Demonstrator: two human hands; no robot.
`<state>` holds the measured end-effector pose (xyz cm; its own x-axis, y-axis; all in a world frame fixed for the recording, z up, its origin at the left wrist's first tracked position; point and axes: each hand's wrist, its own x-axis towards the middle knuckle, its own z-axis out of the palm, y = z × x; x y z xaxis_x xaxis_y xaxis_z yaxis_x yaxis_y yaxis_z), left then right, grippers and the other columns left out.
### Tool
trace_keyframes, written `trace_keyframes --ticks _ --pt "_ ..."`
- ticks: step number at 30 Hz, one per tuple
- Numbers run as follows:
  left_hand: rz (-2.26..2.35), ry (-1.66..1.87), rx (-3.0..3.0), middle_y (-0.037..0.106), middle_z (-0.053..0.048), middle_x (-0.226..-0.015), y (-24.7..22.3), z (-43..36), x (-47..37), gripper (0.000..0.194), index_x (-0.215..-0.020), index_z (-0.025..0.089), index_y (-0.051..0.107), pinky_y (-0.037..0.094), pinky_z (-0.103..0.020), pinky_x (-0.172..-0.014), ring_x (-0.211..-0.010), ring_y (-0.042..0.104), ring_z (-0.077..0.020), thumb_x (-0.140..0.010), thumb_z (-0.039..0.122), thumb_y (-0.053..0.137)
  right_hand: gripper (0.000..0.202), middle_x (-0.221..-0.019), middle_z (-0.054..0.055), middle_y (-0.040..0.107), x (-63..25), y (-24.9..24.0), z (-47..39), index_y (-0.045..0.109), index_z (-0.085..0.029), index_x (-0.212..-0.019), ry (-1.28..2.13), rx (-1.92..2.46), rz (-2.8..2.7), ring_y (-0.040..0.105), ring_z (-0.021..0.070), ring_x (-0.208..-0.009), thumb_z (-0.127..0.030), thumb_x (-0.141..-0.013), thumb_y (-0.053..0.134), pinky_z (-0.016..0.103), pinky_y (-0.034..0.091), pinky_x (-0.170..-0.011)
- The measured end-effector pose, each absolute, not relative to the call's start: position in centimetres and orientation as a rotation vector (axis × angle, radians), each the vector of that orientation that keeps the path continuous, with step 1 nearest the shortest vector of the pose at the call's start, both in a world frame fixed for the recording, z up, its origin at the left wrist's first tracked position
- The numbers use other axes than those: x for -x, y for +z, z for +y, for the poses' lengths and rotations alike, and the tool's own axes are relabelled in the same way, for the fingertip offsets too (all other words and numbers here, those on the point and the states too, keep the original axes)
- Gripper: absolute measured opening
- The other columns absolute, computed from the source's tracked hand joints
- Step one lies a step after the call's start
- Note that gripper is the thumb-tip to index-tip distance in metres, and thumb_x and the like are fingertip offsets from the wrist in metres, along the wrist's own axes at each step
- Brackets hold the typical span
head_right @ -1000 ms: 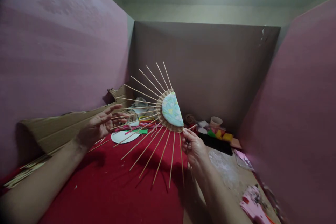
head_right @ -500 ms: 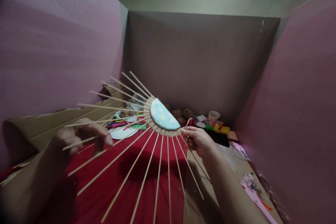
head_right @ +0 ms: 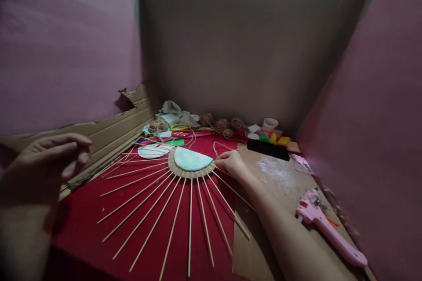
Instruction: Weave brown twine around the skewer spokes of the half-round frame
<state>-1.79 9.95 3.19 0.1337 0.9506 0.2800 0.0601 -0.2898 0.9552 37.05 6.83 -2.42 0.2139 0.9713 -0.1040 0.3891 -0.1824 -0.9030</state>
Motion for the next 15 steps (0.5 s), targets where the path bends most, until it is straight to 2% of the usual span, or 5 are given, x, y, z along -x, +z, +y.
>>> trace_keyframes --ticks 3,6,10,13,15 --pt "1.008 1.036 -1.723 0.065 0.006 -0.067 5.4 10.4 -2.1 0.013 -0.087 0.025 0.065 0.040 -0.019 -0.046 -0.050 0.050 -0.0070 -0.081 0.036 0.061 0.007 -0.046 -0.003 0.052 -37.0 -2.6 7.2 0.070 -0.013 -0.058 0.816 1.738 -1.350 0.039 0.0078 -0.047 -0.019 -0.062 0.066 0.023 0.029 -0.048" --pt "0.875 0.562 -2.156 0.067 -0.001 -0.076 5.9 11.7 -7.6 0.023 -0.094 0.019 0.066 0.048 -0.027 -0.060 -0.064 0.059 -0.0134 -0.083 0.038 0.056 0.010 -0.047 -0.002 0.054 -37.3 -3.0 7.7 0.073 -0.013 -0.062 0.716 1.762 -1.398 0.041 0.0091 -0.050 -0.021 -0.062 0.067 0.023 0.031 -0.051" --pt "0.707 0.352 -2.840 0.064 -0.009 -0.107 3.5 14.0 -14.5 0.026 -0.107 0.018 0.062 0.044 -0.033 -0.088 -0.098 0.058 -0.0192 -0.087 0.027 0.047 0.015 -0.048 -0.002 0.056 -38.1 -3.5 8.1 0.075 -0.012 -0.068 0.652 1.766 -1.471 0.042 0.0098 -0.050 -0.024 -0.064 0.067 0.023 0.033 -0.052" --pt "0.856 0.254 -3.037 0.058 -0.014 -0.118 1.2 16.0 -17.0 0.038 -0.120 0.017 0.055 0.041 -0.039 -0.092 -0.109 0.053 -0.0260 -0.086 0.032 0.051 0.018 -0.054 0.000 0.061 -38.7 -4.0 8.4 0.077 -0.013 -0.072 0.608 1.763 -1.518 0.047 0.0108 -0.053 -0.026 -0.067 0.066 0.023 0.035 -0.054" --pt "0.901 0.153 -2.952 0.059 -0.013 -0.116 0.1 17.2 -17.2 0.038 -0.120 0.016 0.055 0.042 -0.035 -0.090 -0.107 0.055 -0.0248 -0.088 0.035 0.048 0.019 -0.057 0.001 0.063 -39.1 -4.3 8.6 0.077 -0.014 -0.075 0.575 1.772 -1.533 0.050 0.0120 -0.057 -0.028 -0.068 0.066 0.023 0.036 -0.055"
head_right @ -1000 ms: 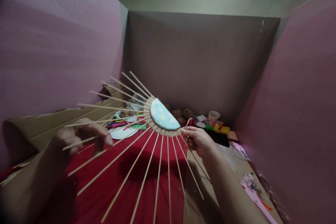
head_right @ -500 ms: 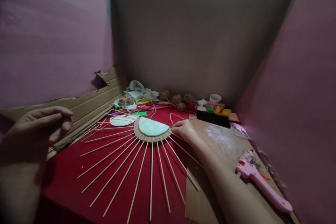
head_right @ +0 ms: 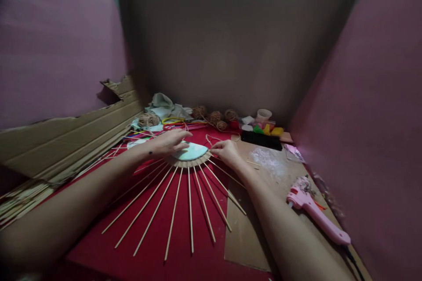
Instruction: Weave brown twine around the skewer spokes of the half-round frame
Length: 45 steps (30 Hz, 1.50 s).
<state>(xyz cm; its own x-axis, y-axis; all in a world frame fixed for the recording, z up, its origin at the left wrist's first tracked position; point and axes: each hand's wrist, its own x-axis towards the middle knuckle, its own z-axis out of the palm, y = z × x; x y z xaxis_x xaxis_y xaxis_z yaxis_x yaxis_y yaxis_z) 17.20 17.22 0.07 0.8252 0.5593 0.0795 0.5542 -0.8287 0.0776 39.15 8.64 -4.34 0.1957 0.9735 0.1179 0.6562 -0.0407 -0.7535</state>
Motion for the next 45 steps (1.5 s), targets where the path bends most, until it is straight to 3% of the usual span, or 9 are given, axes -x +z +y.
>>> trace_keyframes --ticks 4,11,17,37,45 --pt "0.885 0.061 -2.883 0.062 -0.012 -0.107 -1.1 18.5 -16.3 0.035 -0.109 0.014 0.061 0.043 -0.030 -0.086 -0.099 0.058 -0.0225 -0.090 0.038 0.045 0.016 -0.061 0.002 0.067 -39.6 -4.9 9.0 0.077 -0.017 -0.074 0.523 1.800 -1.553 0.055 0.0147 -0.061 -0.028 -0.067 0.068 0.023 0.037 -0.056" --pt "0.791 -0.004 -2.833 0.055 -0.010 -0.128 -1.9 17.3 -16.2 0.053 -0.131 0.020 0.045 0.036 -0.035 -0.097 -0.116 0.048 -0.0252 -0.087 0.050 0.047 0.015 -0.069 0.003 0.071 -39.1 -5.4 8.8 0.077 -0.018 -0.075 0.491 1.793 -1.547 0.060 0.0156 -0.066 -0.026 -0.070 0.066 0.024 0.040 -0.062" --pt "0.764 -0.069 -2.830 0.051 -0.012 -0.126 -1.7 16.4 -16.4 0.069 -0.132 0.021 0.042 0.034 -0.036 -0.095 -0.112 0.046 -0.0269 -0.078 0.063 0.054 0.015 -0.064 0.002 0.069 -39.1 -5.5 9.1 0.076 -0.015 -0.072 0.494 1.790 -1.512 0.057 0.0139 -0.061 -0.023 -0.069 0.064 0.022 0.040 -0.057" --pt "0.682 0.024 -2.852 0.054 -0.011 -0.123 -2.8 16.5 -16.6 0.065 -0.129 0.021 0.046 0.034 -0.033 -0.091 -0.109 0.048 -0.0258 -0.079 0.061 0.056 0.013 -0.060 0.001 0.064 -38.2 -4.9 8.7 0.067 -0.015 -0.067 0.496 1.697 -1.615 0.052 0.0112 -0.056 -0.027 -0.070 0.063 0.021 0.039 -0.054" --pt "0.712 -0.010 -2.853 0.053 -0.012 -0.125 -2.6 16.1 -16.7 0.065 -0.131 0.020 0.045 0.035 -0.034 -0.092 -0.110 0.048 -0.0267 -0.080 0.059 0.057 0.013 -0.072 0.005 0.070 -37.6 -4.4 7.9 0.071 -0.015 -0.073 0.348 1.753 -1.751 0.059 0.0146 -0.066 -0.021 -0.075 0.060 0.024 0.042 -0.063"
